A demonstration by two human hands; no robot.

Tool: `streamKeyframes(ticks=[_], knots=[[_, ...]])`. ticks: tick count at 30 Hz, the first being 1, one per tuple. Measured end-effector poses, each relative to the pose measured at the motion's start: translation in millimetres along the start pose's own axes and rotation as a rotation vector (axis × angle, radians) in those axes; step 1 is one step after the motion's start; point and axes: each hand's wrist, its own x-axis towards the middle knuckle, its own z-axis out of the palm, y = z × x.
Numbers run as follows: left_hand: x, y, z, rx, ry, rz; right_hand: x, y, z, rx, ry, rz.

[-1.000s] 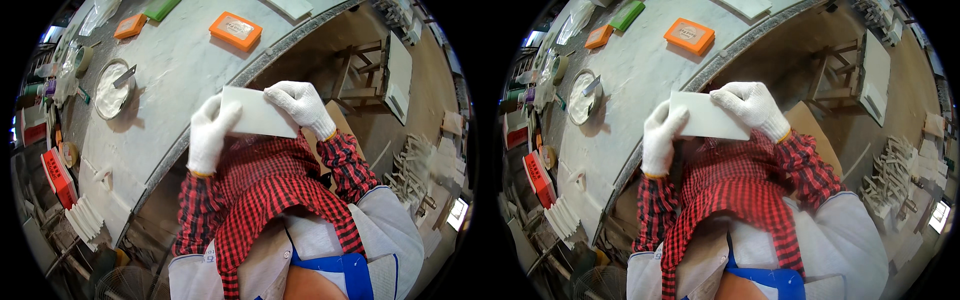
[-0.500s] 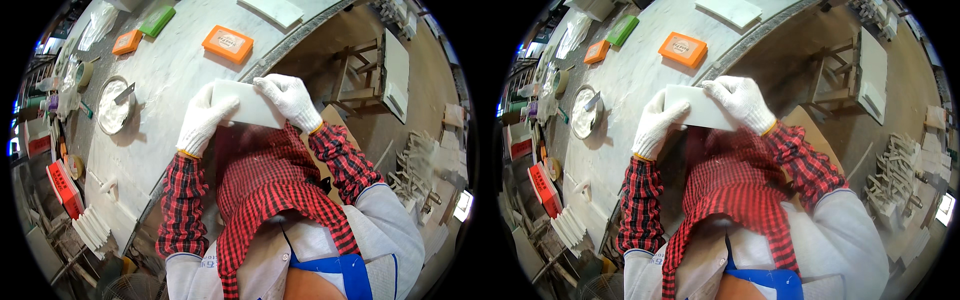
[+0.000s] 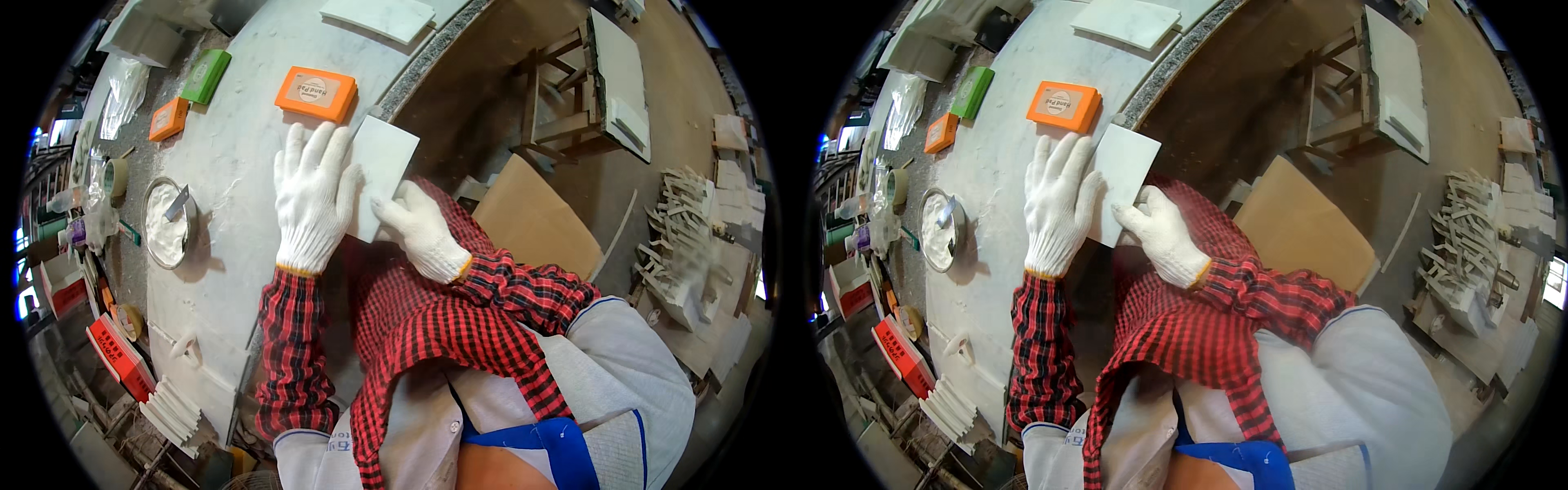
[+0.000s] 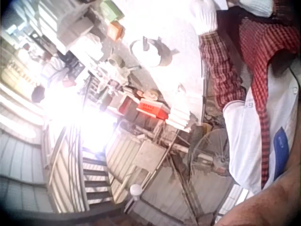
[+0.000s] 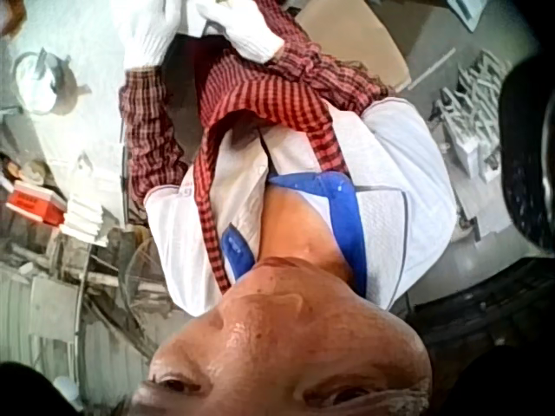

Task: The person smooths the edges of white rectangular ceramic tiles using an orange sanding block and a metal scraper. The person repeatedly flips the tiles and works on different edges, placing finished pieces aside on the table.

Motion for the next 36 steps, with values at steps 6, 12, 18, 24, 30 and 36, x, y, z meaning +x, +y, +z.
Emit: streamKeyframes(ticks=[6,12,18,24,30,36], knots=[[4,-22,16,-0.084,-0.016,0.037,0,0,10,-0.125,0.016,-0.063],[-2,-7,-2,-0.383,0.003,-0.230,-13,-28,5,-0.305,-0.090,-0.044],[5,-13,-48,-0.694,-0.115,-0.531,15,-81,2,-0.720,-0.471,-0.046],[-33,-39,-57,-1.402,-0.315,-0.962,72,-132,55,-1.369,-0.823,-0.261],[-73,-33,-50,-1.165,0.258,-1.054,122,-129,102,-1.717,-0.413,-1.239],[-88,-37,-45,-1.147,0.347,-1.022,159,-103,86,-1.883,-0.312,-1.386]])
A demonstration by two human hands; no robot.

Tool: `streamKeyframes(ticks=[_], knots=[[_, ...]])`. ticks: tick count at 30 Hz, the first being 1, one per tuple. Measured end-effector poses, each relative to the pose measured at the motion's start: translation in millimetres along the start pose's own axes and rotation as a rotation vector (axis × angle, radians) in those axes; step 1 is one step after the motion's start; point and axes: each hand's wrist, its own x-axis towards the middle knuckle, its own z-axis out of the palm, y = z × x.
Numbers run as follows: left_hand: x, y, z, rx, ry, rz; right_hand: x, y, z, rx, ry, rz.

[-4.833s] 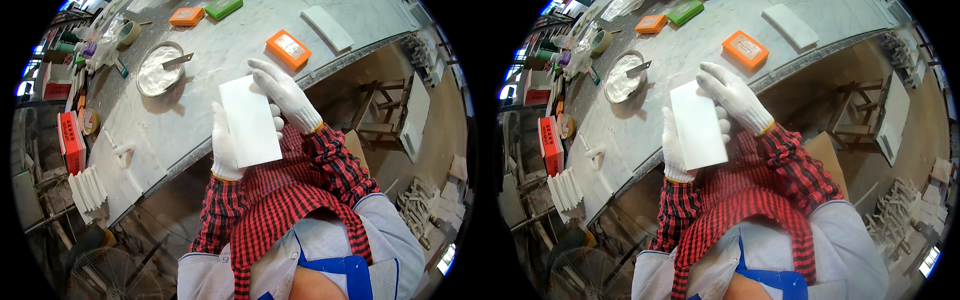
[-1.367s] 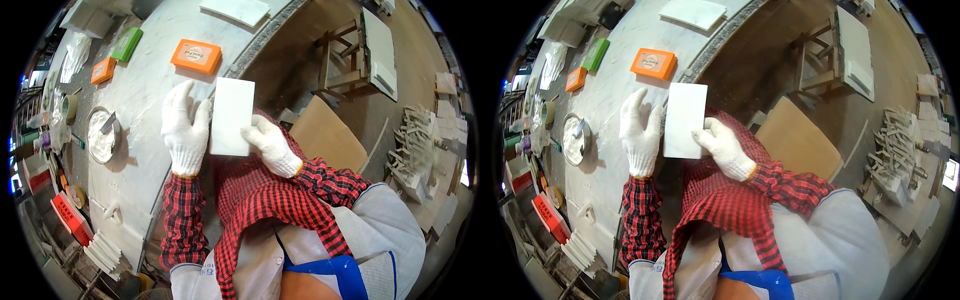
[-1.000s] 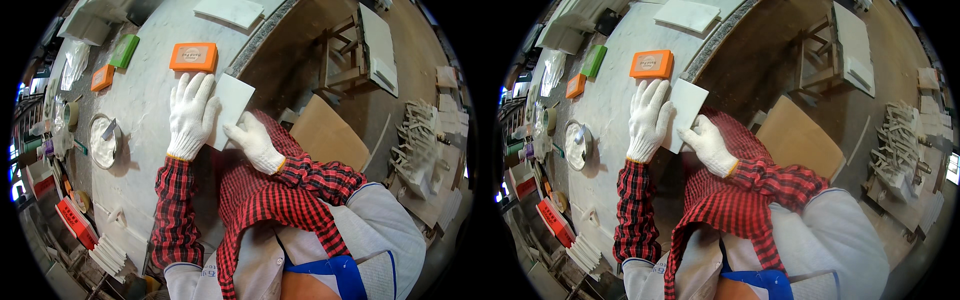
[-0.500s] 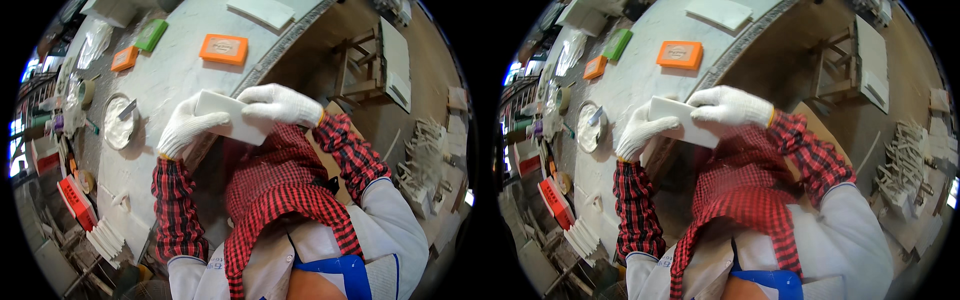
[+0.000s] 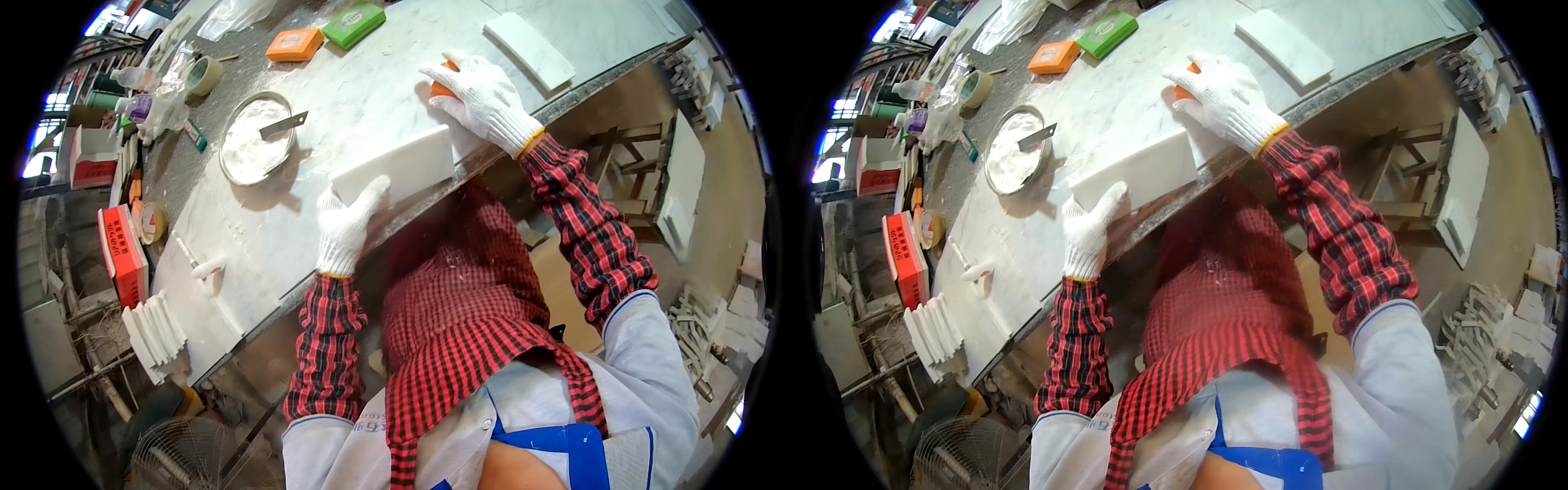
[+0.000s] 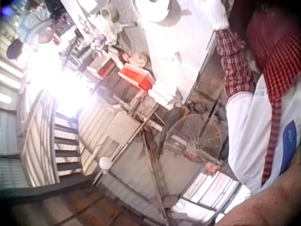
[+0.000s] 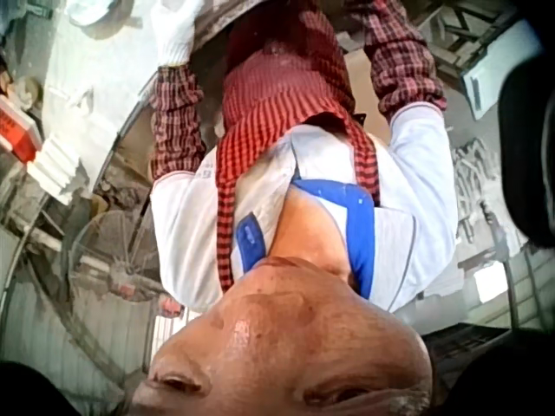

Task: The person smooths the edges of white rectangular ceramic tiles using an orange sanding block and a metal scraper. The person repeatedly flips the tiles and works on different edges, placing finished pieces aside on the table.

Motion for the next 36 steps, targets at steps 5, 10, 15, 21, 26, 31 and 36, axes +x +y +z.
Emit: streamKeyframes(ticks=[5,10,15,21,26,31,36], knots=[[-1,5,0,-0.111,0.068,-0.081,4,-15,-59,0.555,-0.196,-0.194],[0,-3,-2,-0.008,0.037,-0.055,9,-34,-61,0.541,-0.292,-0.347],[0,-8,-5,0.168,0.042,0.083,20,-50,-41,0.475,-0.139,-0.462],[11,-58,-4,0.683,0.326,0.530,51,-148,-7,0.628,-0.055,-0.573],[-1,-9,-5,0.183,0.041,0.092,16,-45,-43,0.444,-0.045,-0.415],[-5,-15,-15,0.521,0.015,0.166,31,-109,-30,0.602,-0.078,-0.468],[-1,-65,-33,0.710,0.059,0.393,41,-134,-16,0.627,0.037,-0.540]])
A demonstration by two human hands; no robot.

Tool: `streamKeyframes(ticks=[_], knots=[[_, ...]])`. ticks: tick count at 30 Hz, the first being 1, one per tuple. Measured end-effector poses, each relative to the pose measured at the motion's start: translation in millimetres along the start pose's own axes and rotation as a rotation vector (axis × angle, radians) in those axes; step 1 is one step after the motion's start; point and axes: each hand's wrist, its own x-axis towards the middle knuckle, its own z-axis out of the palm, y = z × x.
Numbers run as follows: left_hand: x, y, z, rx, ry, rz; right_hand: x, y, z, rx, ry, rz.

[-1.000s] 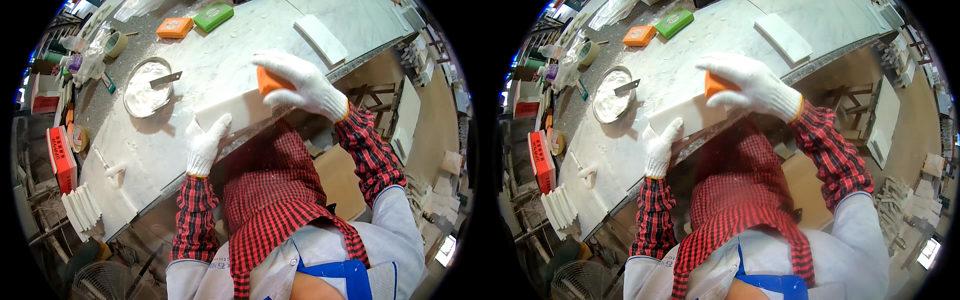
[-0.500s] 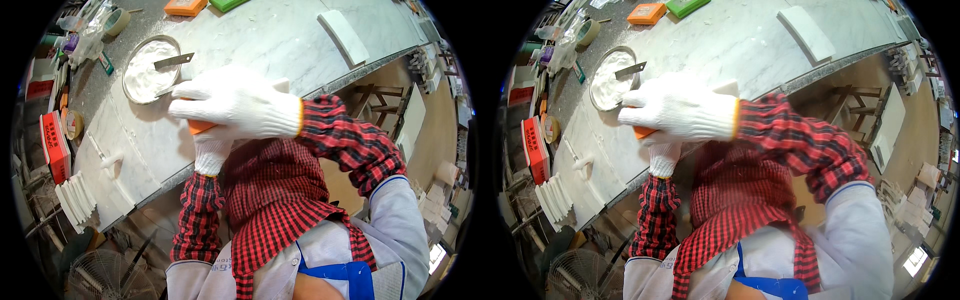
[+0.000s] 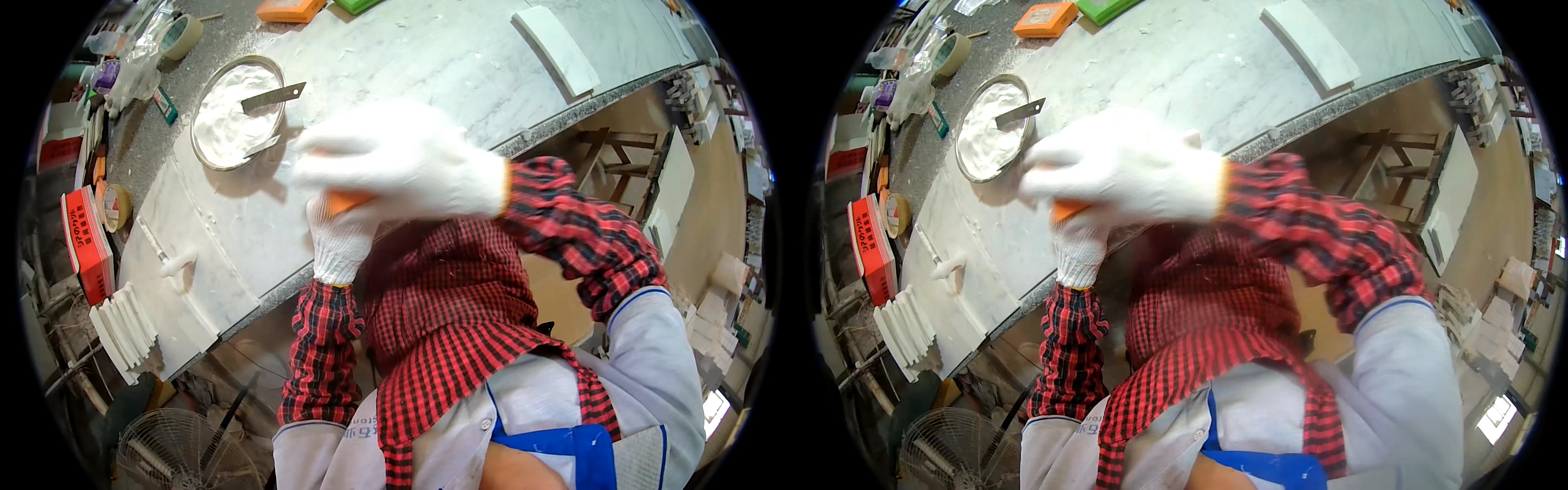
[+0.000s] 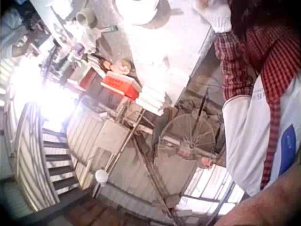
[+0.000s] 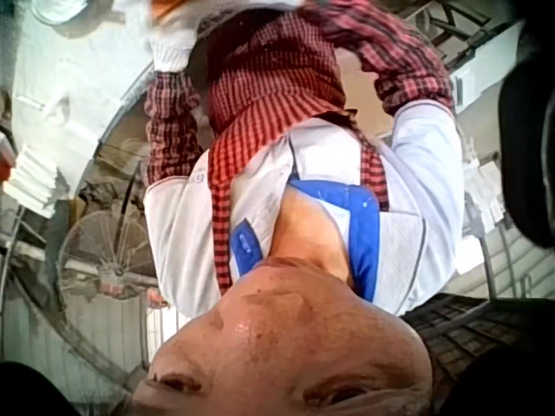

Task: The person smooths the edges of white rectangular ceramic tiles using an orange sanding block and a metal scraper. The person repeatedly flips the tiles and works on different edges, placing finished pieces aside on the table.

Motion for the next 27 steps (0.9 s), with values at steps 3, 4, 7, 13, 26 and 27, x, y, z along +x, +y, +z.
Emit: streamKeyframes(ticks=[3,4,7,13,26,27], knots=[[19,54,-15,-0.479,0.007,-0.254,-62,32,-54,-0.148,-0.053,0.165],[20,58,-19,-0.508,-0.017,-0.298,-81,37,-69,-0.185,-0.104,0.214],[20,57,-17,-0.484,-0.037,-0.281,-74,32,-74,-0.195,-0.109,0.227],[-10,-23,3,0.362,0.051,0.285,24,-19,32,-0.029,-0.032,0.000],[21,39,-11,-0.392,0.027,-0.133,-31,6,-50,-0.181,0.099,0.065],[14,17,-5,-0.532,0.016,-0.144,-16,1,-29,-0.107,0.083,0.032]])
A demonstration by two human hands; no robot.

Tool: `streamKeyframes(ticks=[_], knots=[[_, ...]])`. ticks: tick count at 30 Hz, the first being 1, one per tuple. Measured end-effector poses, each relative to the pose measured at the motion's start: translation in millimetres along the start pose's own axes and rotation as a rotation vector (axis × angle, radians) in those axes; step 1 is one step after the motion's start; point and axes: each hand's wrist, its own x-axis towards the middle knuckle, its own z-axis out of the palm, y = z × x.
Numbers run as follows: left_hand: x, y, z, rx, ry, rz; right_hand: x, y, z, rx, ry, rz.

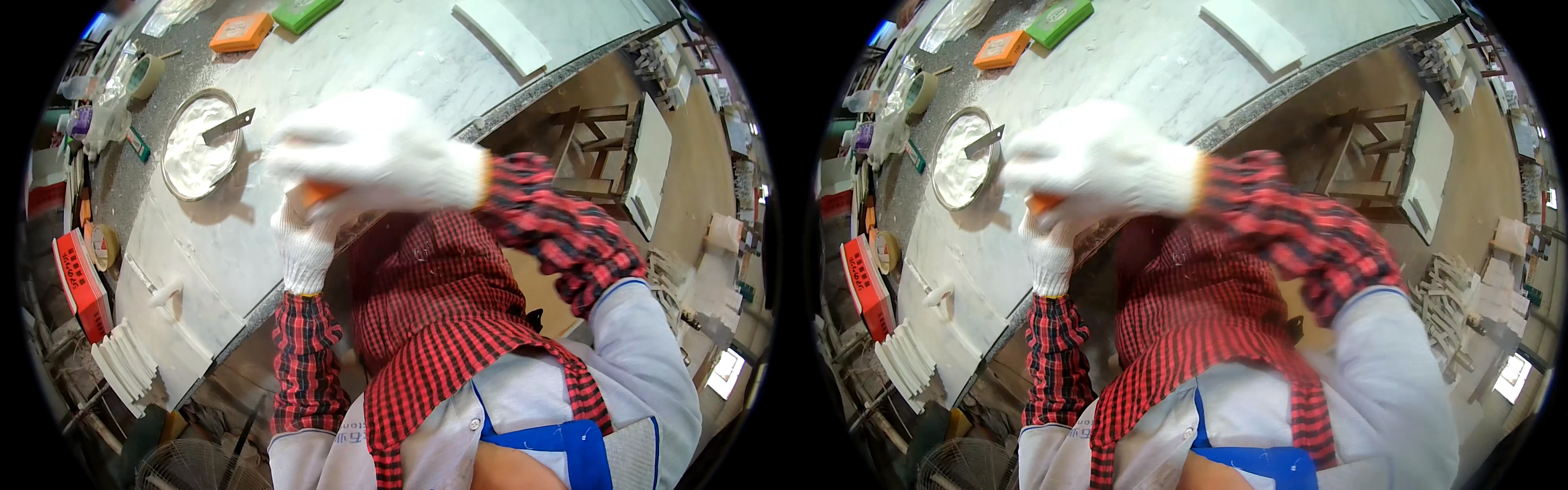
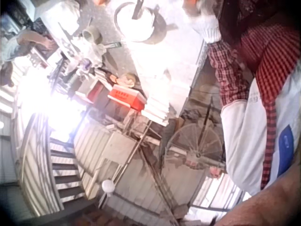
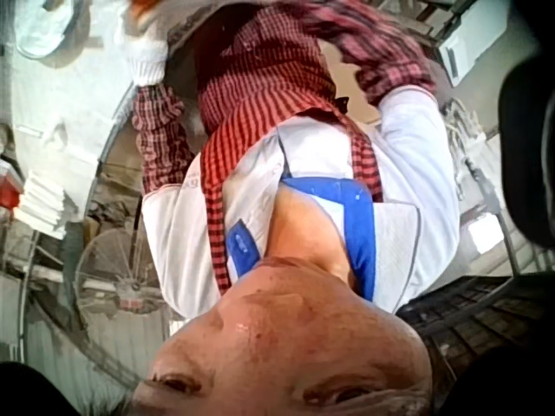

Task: The person smooths the edges of white rectangular ceramic tiles using an orange sanding block and a metal scraper. The person repeatedly flips the tiles and works on different edges, placing finished pieces aside on the table.

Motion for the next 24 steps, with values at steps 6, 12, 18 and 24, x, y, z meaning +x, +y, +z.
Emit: streamKeyframes(ticks=[6,12,18,24], knots=[[-2,16,4,0.141,0.016,0.000,-26,11,-4,-0.023,-0.065,0.039],[-1,35,18,-0.181,0.076,-0.172,-104,62,-83,-0.258,-0.024,0.312],[-38,65,39,-0.658,0.294,-0.288,-61,59,-61,-0.542,0.102,0.332],[-70,60,62,-0.843,0.054,-0.319,-53,-24,-36,0.516,0.060,0.841]])
